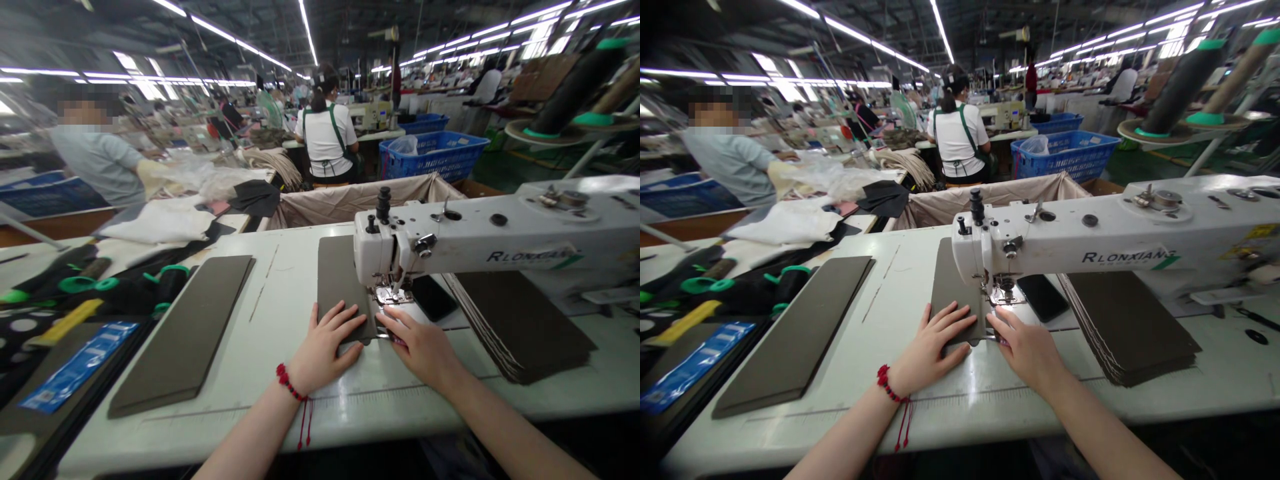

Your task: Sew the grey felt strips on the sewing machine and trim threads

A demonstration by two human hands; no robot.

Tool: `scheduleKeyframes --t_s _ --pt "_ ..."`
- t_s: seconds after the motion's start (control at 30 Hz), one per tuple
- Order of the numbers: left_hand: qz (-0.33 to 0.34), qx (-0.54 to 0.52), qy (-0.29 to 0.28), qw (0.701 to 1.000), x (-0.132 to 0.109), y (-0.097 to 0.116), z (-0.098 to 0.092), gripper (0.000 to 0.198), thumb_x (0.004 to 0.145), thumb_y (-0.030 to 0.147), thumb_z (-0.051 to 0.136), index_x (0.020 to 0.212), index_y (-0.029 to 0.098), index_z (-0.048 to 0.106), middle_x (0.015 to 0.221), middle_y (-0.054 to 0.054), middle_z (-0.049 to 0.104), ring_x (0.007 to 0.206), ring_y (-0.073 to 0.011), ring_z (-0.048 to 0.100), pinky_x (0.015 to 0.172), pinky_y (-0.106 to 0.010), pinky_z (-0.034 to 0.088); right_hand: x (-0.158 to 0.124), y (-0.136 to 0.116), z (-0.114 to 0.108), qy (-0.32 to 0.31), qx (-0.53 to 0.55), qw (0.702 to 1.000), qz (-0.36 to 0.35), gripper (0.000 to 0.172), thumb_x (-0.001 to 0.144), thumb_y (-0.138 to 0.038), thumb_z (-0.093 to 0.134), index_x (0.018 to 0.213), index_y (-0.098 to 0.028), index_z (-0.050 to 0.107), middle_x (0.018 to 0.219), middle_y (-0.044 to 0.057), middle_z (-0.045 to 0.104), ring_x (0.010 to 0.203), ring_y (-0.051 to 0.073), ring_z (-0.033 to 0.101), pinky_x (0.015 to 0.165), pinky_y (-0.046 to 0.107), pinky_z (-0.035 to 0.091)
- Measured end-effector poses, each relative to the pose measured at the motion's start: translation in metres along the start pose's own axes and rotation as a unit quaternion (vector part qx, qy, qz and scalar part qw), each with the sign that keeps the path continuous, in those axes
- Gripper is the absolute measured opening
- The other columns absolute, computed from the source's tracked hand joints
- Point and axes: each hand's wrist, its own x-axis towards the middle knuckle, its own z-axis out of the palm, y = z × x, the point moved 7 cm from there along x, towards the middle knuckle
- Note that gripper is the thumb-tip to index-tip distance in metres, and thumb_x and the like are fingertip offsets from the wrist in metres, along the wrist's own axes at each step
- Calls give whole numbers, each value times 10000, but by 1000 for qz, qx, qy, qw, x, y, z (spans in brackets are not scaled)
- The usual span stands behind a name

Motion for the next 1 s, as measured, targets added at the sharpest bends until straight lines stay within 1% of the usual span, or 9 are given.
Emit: scheduleKeyframes --t_s 0.27,0.43,0.6,0.77,1.0 --pt "-7 17 8 1000 1 -1 2 520 959 424 459 1457 342 330 1511 8 358 1424 -258 224 1152 -564 -10 0 -2 -2 2 0 1000 2 546 872 -187 498 1391 -344 432 1450 -20 443 1030 206 633 788 344 542" --pt "-22 28 13 999 4 -3 5 535 984 472 373 1486 332 255 1527 -7 327 1430 -247 213 1155 -557 28 -1 -2 -3 7 -6 1000 -3 528 869 -198 508 1376 -340 454 1446 -15 449 1029 211 636 753 332 551" --pt "-34 43 25 998 6 -5 9 547 996 478 316 1504 302 212 1545 -27 286 1433 -243 205 1157 -546 58 0 -1 -1 10 -10 1000 -7 522 881 -198 503 1378 -346 444 1452 -22 442 1027 211 638 749 332 553" --pt "-39 49 22 998 6 -6 9 562 995 489 307 1508 295 188 1553 -9 259 1439 -233 187 1159 -546 77 0 -1 0 12 -7 1000 -12 525 881 -183 488 1379 -345 442 1455 -29 435 1039 211 631 790 352 551" --pt "-39 55 21 998 5 -5 9 562 998 484 299 1511 286 182 1557 -13 246 1441 -228 181 1160 -540 79 -1 -1 0 20 -15 1000 -13 534 868 -179 500 1373 -346 455 1444 -21 451 1027 207 639 749 343 564"
